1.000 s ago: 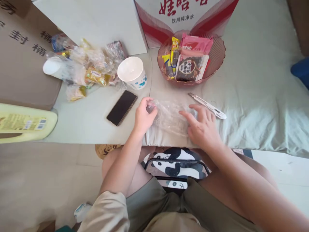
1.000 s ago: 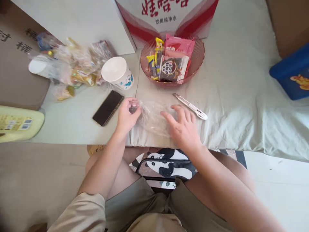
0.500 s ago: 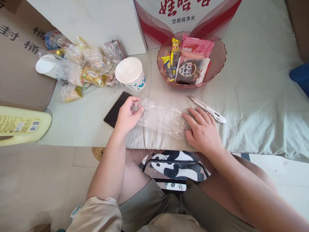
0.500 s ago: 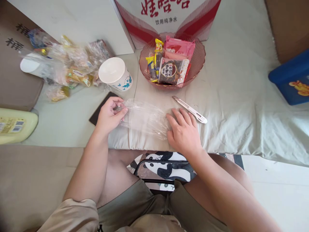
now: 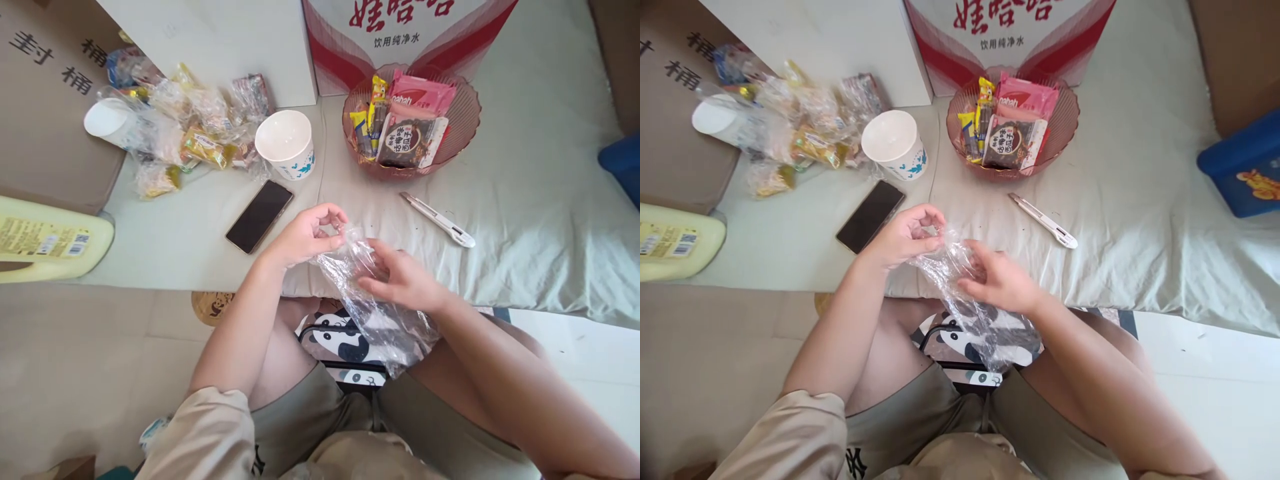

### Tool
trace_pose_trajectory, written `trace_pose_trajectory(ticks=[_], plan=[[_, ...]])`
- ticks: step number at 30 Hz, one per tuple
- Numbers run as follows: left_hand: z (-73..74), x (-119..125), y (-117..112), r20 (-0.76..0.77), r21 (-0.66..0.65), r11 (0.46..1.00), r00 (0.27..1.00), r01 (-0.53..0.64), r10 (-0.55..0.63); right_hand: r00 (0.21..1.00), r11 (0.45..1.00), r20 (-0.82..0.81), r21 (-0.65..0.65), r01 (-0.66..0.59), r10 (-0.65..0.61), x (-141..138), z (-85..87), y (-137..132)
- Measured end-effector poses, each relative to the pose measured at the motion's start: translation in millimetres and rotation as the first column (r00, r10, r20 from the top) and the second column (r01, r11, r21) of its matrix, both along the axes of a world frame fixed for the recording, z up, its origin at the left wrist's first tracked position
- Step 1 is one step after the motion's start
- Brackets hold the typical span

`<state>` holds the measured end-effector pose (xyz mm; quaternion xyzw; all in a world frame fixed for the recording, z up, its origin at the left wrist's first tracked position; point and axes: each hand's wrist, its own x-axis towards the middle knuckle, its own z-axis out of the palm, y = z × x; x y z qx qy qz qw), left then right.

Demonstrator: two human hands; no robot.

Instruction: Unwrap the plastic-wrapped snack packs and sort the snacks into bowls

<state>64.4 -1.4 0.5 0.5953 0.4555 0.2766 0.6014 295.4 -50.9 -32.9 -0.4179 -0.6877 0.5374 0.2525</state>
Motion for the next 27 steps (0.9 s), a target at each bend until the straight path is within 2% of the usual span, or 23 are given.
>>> trace_pose_trajectory(ticks=[2,5,6,8,11,13,16,18,21,24,27], plan=[[-1.6,1,4,0.070,-0.027,0.998,0.996,-0.057,0.059,0.997,0.998,0.026,0.000,0.069,-0.069,-1,0.0,-1],[-6.5,5,12,0.143,-0.007,0.980,0.970,-0.200,0.199,0.974,0.977,-0.117,-0.104,0.184,-0.195,3,-0.4,0],[-8.8,8,13,0.163,0.000,0.976,0.963,-0.217,0.214,0.959,0.964,-0.158,-0.157,0.213,-0.237,4,-0.8,0],[-14.5,17,12,0.188,-0.029,0.992,0.974,-0.122,0.125,0.927,0.934,-0.203,-0.236,0.266,-0.315,5,-1.5,1],[-23.3,32,6,0.156,-0.125,0.979,0.978,0.161,-0.141,0.890,0.912,-0.258,-0.273,0.306,-0.376,2,-2.8,0],[-27.0,39,2,0.093,-0.166,0.963,0.976,0.213,-0.199,0.870,0.906,-0.296,-0.284,0.313,-0.394,0,-3.7,-1],[-26.4,41,-1,0.028,-0.219,0.967,0.992,0.129,-0.126,0.846,0.895,-0.328,-0.300,0.328,-0.420,0,-7.0,0],[-22.4,38,0,0.041,-0.248,0.962,0.993,0.118,-0.111,0.830,0.887,-0.338,-0.299,0.353,-0.444,2,-11.4,1],[-15.8,33,0,0.138,-0.247,0.960,0.986,0.130,-0.098,0.810,0.874,-0.339,-0.274,0.401,-0.479,3,-19.8,3],[-13.0,28,1,0.250,-0.280,0.957,0.968,0.073,0.000,0.803,0.871,-0.342,-0.247,0.425,-0.489,3,-24.6,4],[-13.4,26,5,0.289,-0.322,0.946,0.954,0.014,0.085,0.784,0.874,-0.390,-0.268,0.404,-0.482,2,-21.5,5]])
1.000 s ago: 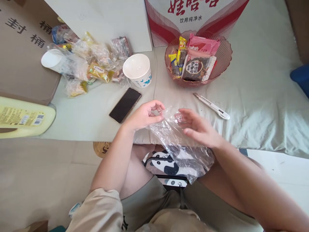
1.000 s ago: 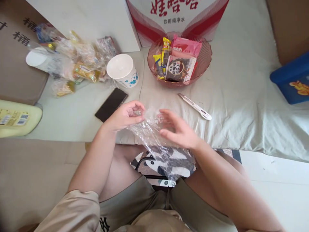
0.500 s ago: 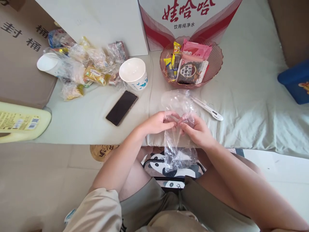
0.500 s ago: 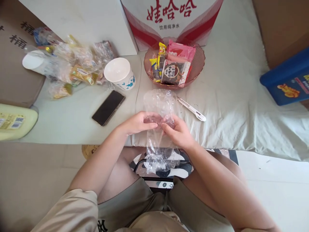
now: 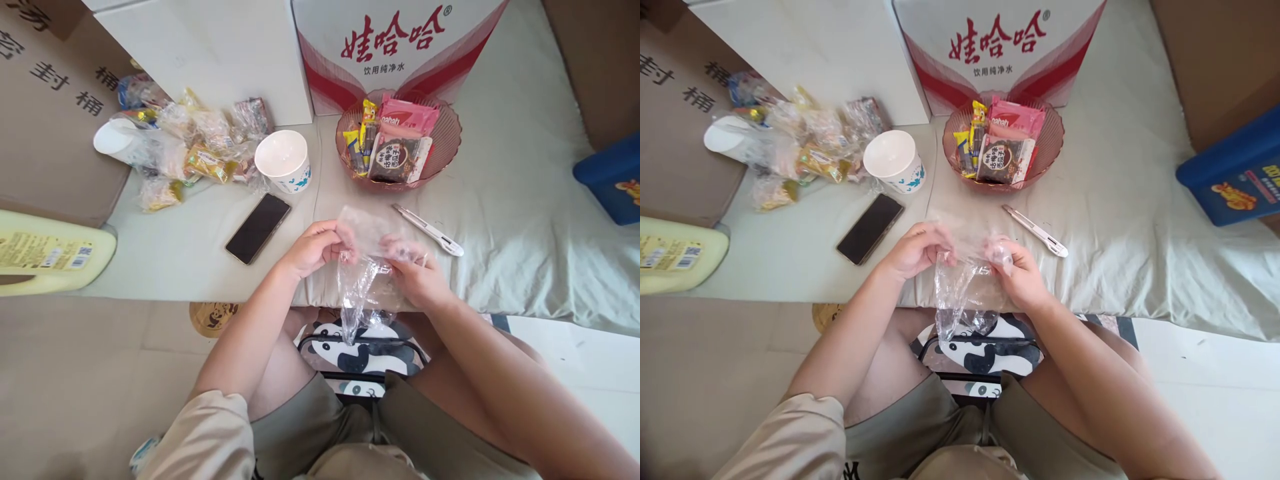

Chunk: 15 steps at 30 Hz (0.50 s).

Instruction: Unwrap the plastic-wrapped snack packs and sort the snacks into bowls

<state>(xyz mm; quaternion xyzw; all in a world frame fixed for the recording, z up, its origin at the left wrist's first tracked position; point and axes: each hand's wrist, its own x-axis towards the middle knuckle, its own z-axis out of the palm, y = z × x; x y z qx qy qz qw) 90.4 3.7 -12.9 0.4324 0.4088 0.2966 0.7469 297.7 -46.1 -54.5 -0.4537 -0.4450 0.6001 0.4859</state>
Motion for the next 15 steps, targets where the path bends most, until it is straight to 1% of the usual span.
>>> trace_pose_trajectory(ticks=[3,5,9,12,15], plan=[[-2.5,-1.0,4.6,-0.019,0.029,1.000,1.000,-0.011,0.012,0.994,0.999,-0.107,-0.041,-0.010,0.005,0.0,7.0,-0.4],[-5.3,-1.5,6.8,-0.075,0.075,0.997,0.996,-0.036,0.041,0.992,0.998,-0.129,-0.066,-0.019,0.010,0.8,10.1,-0.5],[-9.8,-3.1,9.1,-0.199,0.112,0.989,0.973,-0.097,0.118,0.996,0.997,-0.082,-0.062,-0.050,0.045,4.3,8.5,0.3],[-8.8,-4.0,9.6,-0.220,0.119,0.985,0.965,-0.122,0.146,0.995,0.997,-0.060,-0.026,-0.079,0.078,6.2,4.1,1.7],[-6.0,-4.1,9.4,-0.218,0.146,0.984,0.967,-0.101,0.131,0.995,0.997,-0.064,-0.022,-0.075,0.074,5.5,2.4,2.6]])
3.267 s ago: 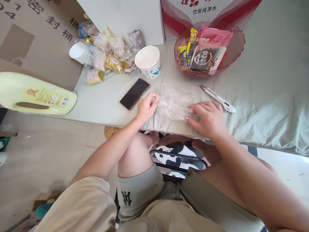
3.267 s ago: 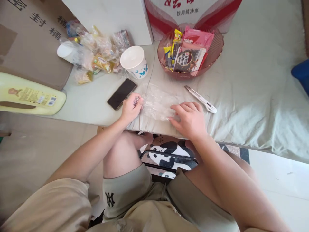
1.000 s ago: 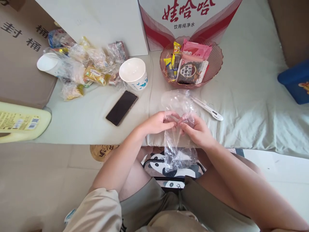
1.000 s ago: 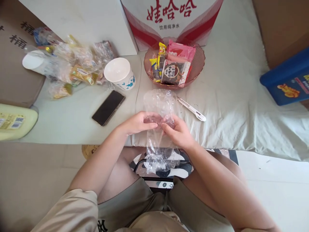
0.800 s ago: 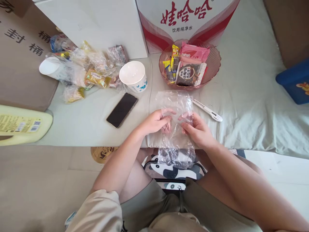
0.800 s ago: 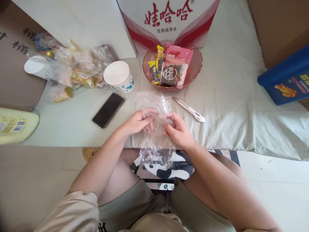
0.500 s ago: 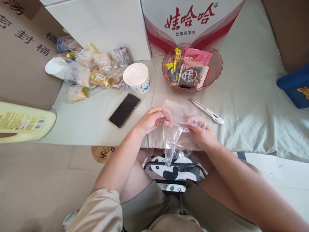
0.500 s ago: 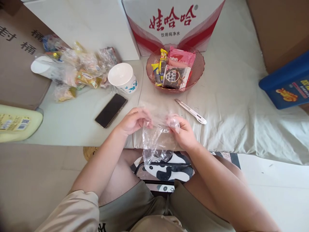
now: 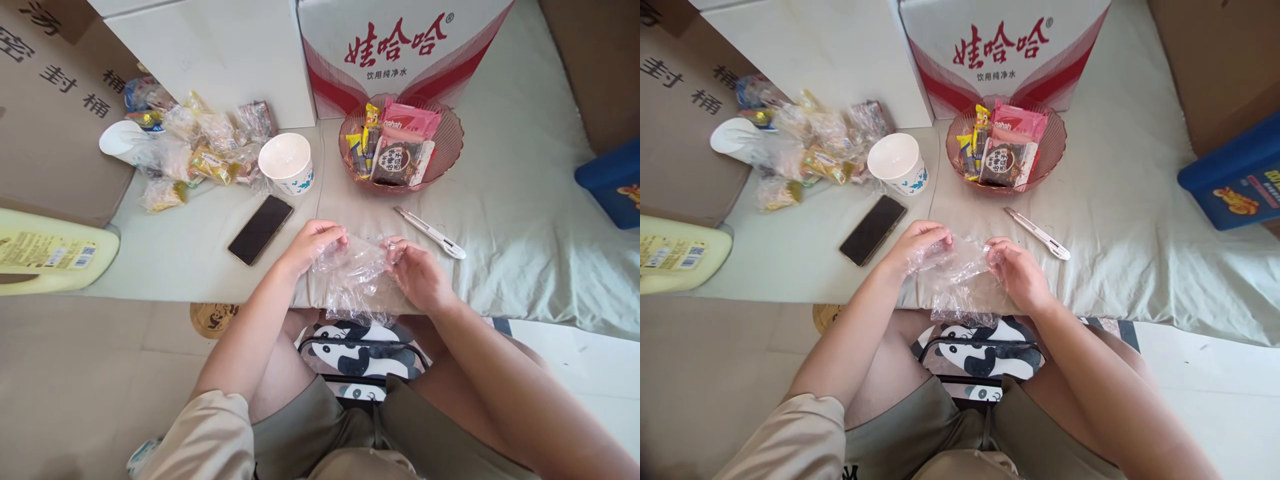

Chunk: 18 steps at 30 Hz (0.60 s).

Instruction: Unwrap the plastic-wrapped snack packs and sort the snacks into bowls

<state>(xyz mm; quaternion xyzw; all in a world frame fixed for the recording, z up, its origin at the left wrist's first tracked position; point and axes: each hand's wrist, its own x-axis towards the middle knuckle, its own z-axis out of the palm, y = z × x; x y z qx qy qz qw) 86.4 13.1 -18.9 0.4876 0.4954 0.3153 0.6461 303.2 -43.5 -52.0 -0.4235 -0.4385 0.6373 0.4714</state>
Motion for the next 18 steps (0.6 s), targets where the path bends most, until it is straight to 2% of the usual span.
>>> trace_pose_trajectory(ticks=[8,18], plan=[[0.9,1.7,-0.4,-0.077,0.038,0.995,0.993,0.092,-0.089,0.990,0.996,-0.140,-0.094,0.009,-0.022,-4.3,7.3,-3.2],[0.7,0.9,0.3,-0.027,0.043,0.991,0.992,0.128,-0.127,0.981,0.997,-0.192,-0.055,-0.047,0.036,-2.8,3.0,-3.6]])
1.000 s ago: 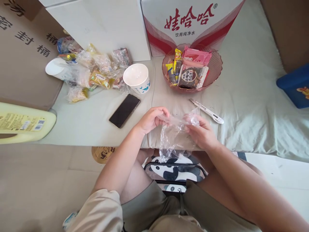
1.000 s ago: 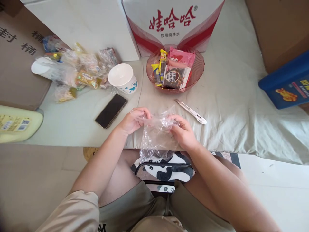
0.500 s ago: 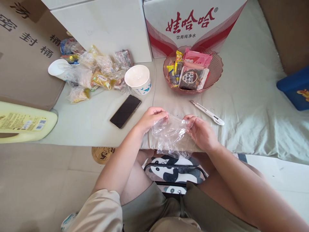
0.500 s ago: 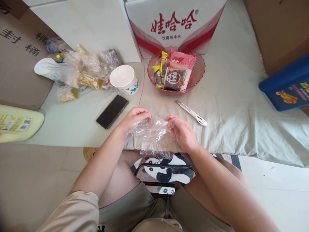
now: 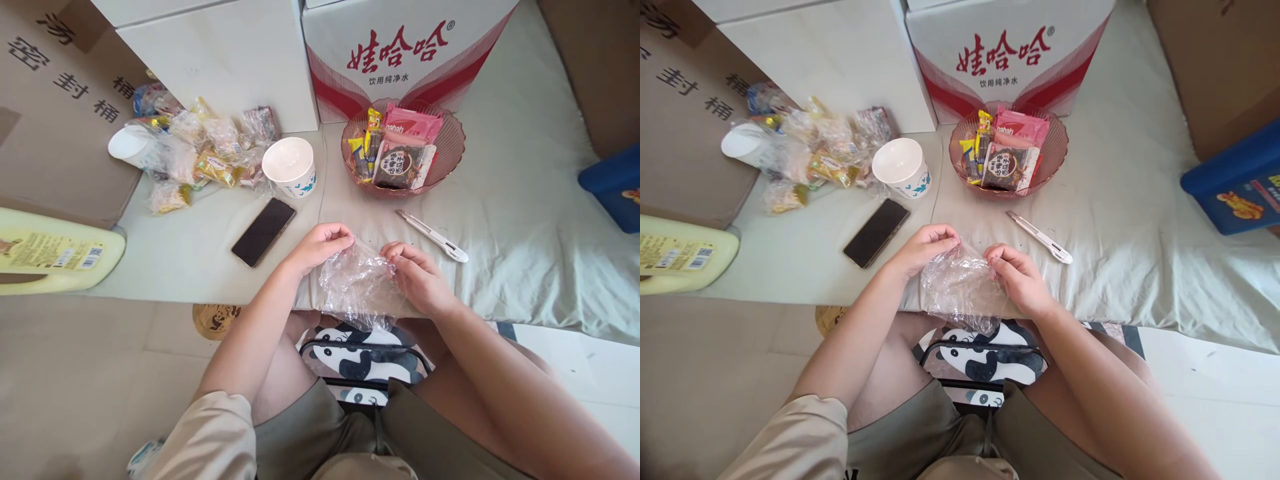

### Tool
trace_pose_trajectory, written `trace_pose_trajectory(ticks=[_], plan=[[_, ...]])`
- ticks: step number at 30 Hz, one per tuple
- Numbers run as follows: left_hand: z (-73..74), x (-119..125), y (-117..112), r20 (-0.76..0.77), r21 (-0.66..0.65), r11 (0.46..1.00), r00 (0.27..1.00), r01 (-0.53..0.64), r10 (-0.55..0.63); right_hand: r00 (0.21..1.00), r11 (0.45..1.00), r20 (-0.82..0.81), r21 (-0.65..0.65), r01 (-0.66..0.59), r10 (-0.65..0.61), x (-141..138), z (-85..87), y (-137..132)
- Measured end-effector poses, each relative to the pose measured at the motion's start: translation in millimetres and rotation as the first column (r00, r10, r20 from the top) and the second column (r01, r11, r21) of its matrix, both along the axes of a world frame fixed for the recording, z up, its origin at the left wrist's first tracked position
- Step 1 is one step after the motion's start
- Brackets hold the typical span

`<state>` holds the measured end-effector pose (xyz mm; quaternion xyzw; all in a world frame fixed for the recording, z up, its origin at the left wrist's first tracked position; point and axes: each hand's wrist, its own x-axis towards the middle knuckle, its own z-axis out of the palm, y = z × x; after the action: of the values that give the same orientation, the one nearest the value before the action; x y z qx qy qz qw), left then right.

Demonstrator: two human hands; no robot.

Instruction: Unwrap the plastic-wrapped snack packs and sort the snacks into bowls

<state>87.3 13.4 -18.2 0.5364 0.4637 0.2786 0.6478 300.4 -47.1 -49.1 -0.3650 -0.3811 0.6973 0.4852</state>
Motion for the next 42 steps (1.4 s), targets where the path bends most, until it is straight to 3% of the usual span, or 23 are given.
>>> trace_pose_trajectory(ticks=[23,31,37,42], plan=[[-3.5,0.1,0.0,0.000,0.000,1.000,1.000,-0.010,0.010,0.977,0.990,0.199,0.098,-0.099,0.078,3.7,-9.1,-1.3],[-2.1,-0.1,-0.1,-0.001,-0.006,1.000,1.000,-0.002,0.002,0.964,0.990,0.250,0.075,-0.117,0.094,4.1,-5.0,-3.6],[-4.0,-0.2,-0.8,0.039,-0.028,0.999,0.999,-0.030,0.031,0.983,0.996,0.168,-0.053,-0.071,0.079,2.7,-4.3,-6.4],[-7.4,-0.7,-0.9,0.080,-0.016,0.999,0.996,-0.041,0.043,0.965,0.995,0.253,0.045,-0.086,0.072,3.6,-2.5,-5.7]])
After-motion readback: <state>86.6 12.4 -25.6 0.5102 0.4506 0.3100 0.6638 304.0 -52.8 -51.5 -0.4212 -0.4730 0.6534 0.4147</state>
